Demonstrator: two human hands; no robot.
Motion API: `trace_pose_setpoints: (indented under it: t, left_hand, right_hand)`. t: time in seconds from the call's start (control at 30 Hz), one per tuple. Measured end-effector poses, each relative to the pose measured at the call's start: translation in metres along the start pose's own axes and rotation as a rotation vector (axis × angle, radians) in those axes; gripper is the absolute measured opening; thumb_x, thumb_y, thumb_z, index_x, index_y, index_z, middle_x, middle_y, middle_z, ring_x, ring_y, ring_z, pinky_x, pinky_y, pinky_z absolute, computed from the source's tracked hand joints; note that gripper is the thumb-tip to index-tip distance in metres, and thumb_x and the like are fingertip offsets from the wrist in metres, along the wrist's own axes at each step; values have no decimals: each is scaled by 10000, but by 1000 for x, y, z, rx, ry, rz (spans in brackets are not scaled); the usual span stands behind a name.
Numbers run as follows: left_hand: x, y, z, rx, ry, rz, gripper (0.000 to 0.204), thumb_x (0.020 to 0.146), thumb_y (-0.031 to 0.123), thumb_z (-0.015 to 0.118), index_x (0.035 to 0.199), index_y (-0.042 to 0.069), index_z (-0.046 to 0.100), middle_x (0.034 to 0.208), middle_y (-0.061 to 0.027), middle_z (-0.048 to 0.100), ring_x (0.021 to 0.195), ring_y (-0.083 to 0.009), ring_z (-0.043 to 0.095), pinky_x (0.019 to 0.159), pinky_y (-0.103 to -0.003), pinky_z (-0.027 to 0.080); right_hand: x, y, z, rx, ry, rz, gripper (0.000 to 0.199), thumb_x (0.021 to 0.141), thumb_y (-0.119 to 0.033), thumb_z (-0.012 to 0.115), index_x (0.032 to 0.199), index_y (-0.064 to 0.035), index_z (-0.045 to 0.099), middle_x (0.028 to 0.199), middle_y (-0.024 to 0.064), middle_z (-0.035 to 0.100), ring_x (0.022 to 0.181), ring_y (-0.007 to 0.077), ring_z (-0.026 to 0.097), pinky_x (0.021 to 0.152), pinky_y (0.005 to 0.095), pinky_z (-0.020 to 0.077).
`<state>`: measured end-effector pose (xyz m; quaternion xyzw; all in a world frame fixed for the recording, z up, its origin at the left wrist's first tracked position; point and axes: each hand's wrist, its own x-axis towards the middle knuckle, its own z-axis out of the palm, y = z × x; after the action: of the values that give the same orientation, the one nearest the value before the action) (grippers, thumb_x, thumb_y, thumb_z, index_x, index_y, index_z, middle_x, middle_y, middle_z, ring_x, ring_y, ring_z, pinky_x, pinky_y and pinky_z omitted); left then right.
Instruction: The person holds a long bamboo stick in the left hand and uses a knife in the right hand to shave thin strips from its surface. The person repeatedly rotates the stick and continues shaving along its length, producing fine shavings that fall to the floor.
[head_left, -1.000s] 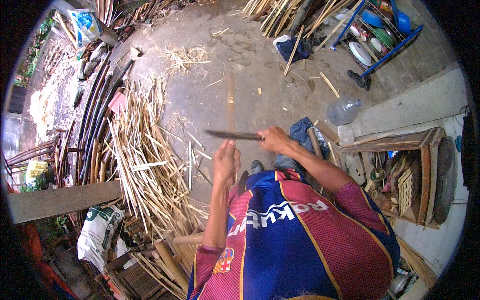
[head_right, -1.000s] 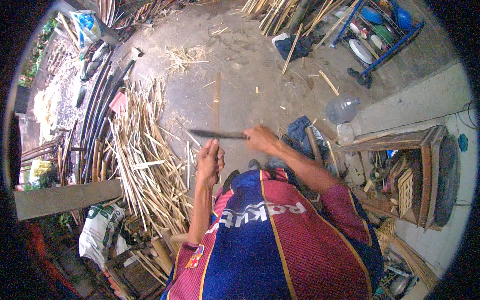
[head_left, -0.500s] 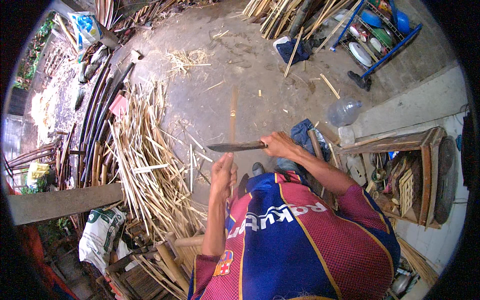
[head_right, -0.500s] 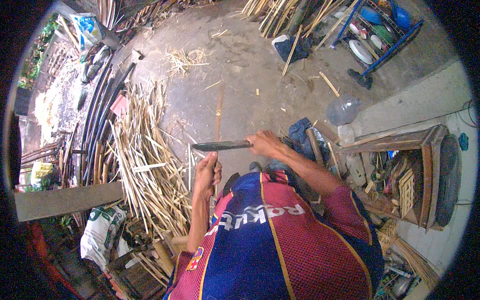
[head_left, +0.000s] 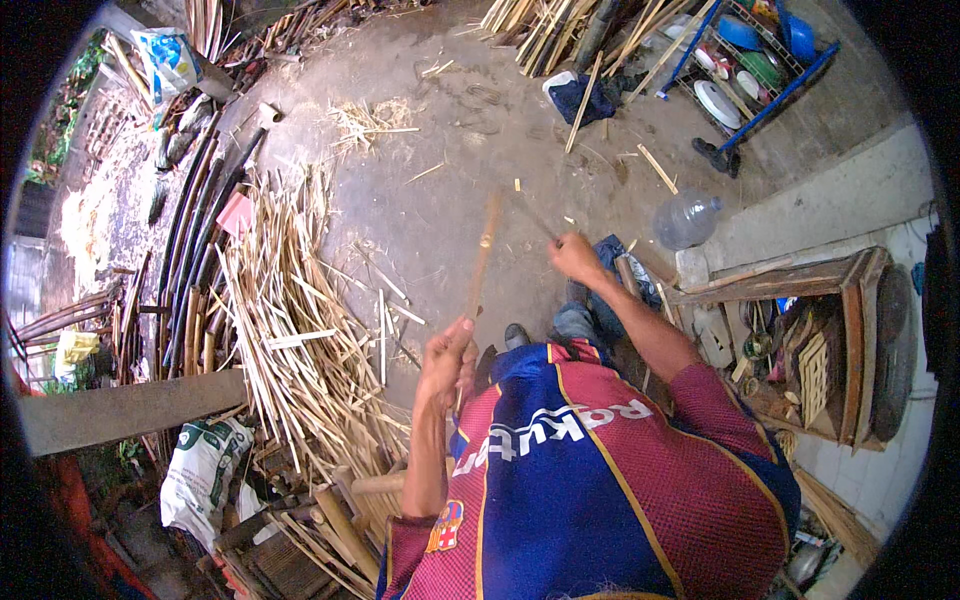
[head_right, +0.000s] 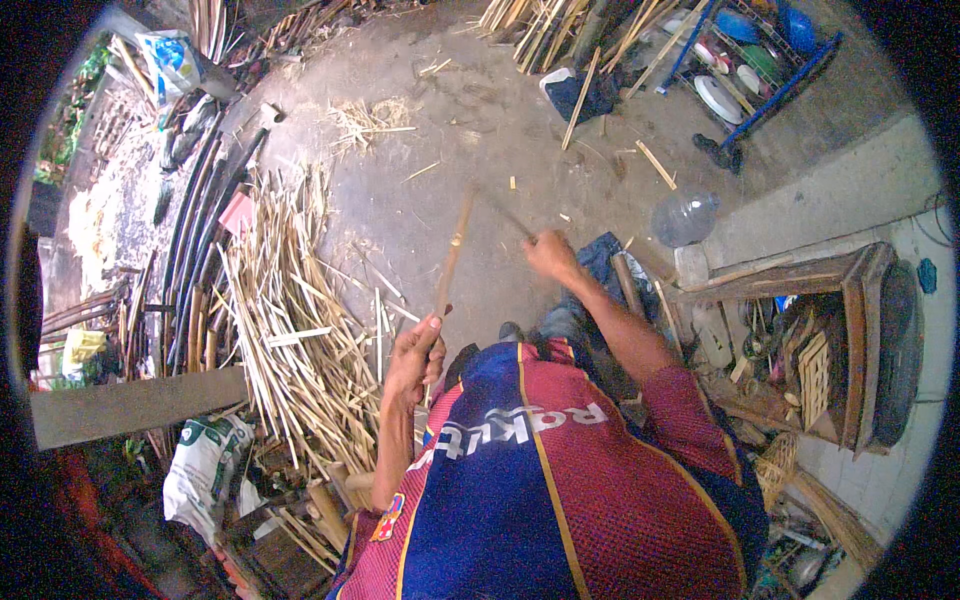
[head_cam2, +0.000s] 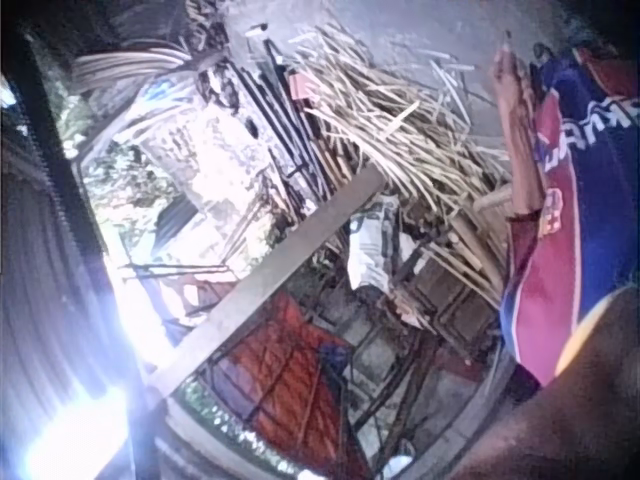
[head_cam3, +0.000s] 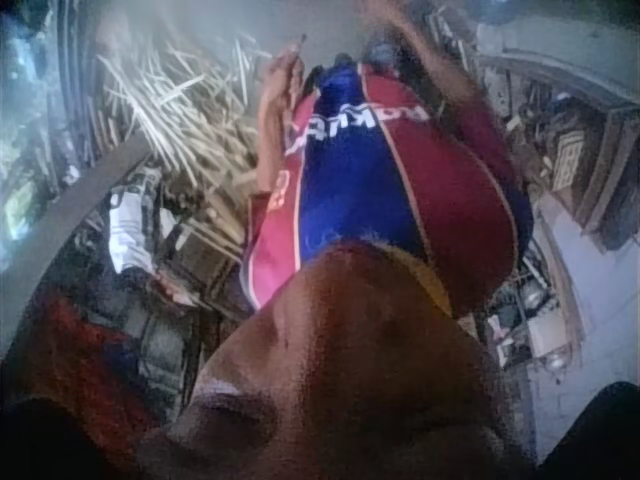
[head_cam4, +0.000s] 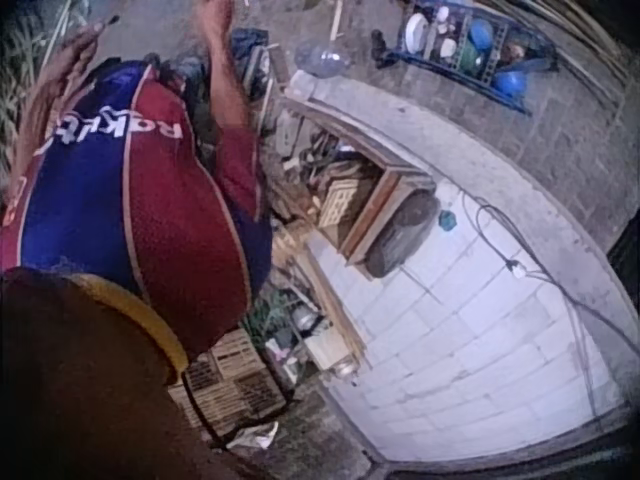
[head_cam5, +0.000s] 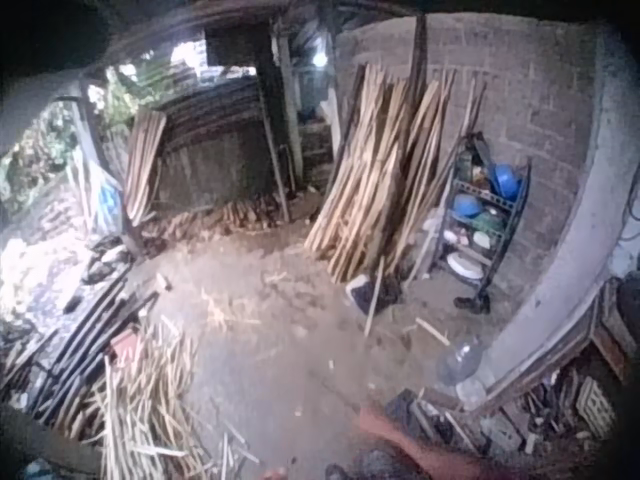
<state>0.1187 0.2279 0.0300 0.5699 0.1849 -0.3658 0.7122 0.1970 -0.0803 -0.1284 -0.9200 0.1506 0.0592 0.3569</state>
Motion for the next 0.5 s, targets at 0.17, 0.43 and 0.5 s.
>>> trace_pose_setpoints:
  t: [0.17,0.43,0.5]
  left_hand:
    - [1,-10,-7,66,92,78,408,972,283,626,1335,105,569,610,62,437,417,-25,331,372,-209,230]
    - [43,-31,-17,93,218,191,384,943,122,640,1321,73,591,651,86,411,469,-26,345,409,-218,264]
    - [48,-29,-14,121,238,198,371,940,131,643,1302,62,608,641,83,423,473,-33,360,412,-229,278]
  right_hand:
    - [19,17,-24,43,28,188,416,839,-314,651,883,99,680,860,312,670,852,446,681,753,500,535]
    - [-64,-70,-29,-197,-348,-265,294,846,-281,624,940,-17,711,845,259,681,833,436,676,782,529,527]
    - [-82,-88,-30,-291,-476,-401,277,832,-260,617,939,-23,712,843,255,682,828,430,680,774,533,529]
